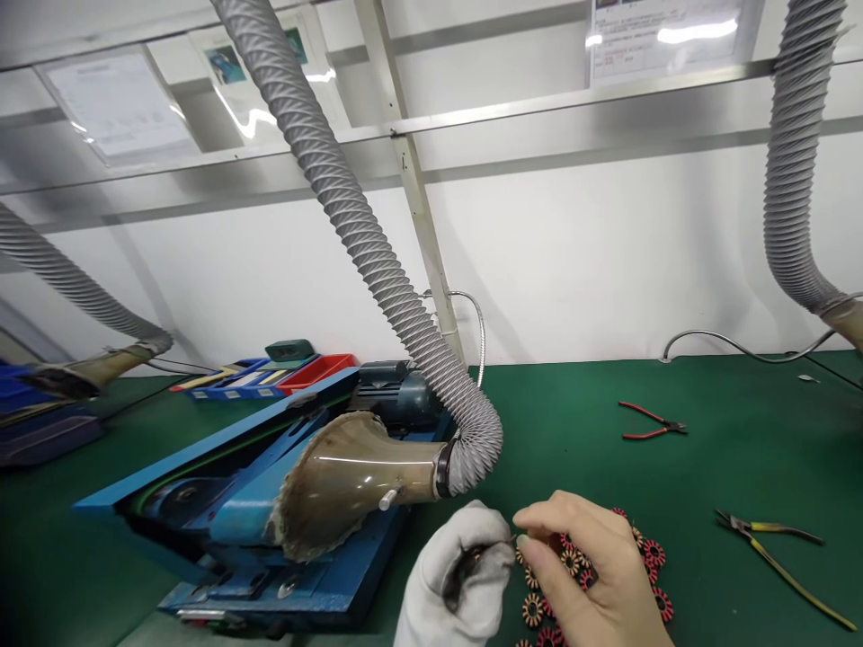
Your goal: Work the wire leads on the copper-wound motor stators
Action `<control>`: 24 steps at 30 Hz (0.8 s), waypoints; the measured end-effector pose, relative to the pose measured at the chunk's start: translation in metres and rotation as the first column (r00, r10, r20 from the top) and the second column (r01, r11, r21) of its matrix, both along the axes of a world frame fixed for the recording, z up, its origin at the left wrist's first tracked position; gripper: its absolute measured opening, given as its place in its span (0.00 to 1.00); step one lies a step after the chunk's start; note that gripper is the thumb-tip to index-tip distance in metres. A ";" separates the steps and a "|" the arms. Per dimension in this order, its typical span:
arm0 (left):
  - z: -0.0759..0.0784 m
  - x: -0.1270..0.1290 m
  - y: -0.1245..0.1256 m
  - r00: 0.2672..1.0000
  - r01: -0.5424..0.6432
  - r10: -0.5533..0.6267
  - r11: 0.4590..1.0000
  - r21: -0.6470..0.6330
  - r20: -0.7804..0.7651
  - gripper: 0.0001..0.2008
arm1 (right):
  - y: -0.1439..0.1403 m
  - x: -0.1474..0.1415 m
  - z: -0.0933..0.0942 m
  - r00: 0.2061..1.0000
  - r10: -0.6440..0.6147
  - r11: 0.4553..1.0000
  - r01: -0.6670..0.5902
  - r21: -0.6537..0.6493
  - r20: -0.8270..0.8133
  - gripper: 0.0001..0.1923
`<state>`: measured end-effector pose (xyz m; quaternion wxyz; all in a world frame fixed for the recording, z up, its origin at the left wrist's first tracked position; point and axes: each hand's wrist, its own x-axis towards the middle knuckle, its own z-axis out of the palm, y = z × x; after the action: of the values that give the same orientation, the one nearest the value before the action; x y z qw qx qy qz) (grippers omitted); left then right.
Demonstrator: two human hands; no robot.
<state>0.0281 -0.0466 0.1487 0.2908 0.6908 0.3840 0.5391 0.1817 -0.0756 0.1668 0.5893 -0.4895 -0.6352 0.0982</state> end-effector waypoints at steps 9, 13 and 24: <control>0.007 0.001 0.001 0.994 0.103 -0.101 0.994 -0.033 0.039 0.08 | 0.011 0.000 0.024 0.929 0.371 0.914 -0.369 0.170 0.020 0.19; 0.005 0.002 -0.001 0.996 0.085 -0.081 0.988 -0.133 0.034 0.09 | 0.010 -0.001 0.022 0.924 0.382 0.910 -0.380 0.165 0.019 0.20; 0.013 -0.006 0.001 0.997 0.060 -0.047 0.979 -0.196 0.066 0.05 | 0.012 -0.003 0.021 0.948 0.315 0.929 -0.319 0.189 0.055 0.20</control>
<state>0.0223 -0.0454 0.1619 0.3842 0.6518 0.4081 0.5109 0.1789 -0.0640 0.1877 0.6035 -0.3214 -0.7192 0.1234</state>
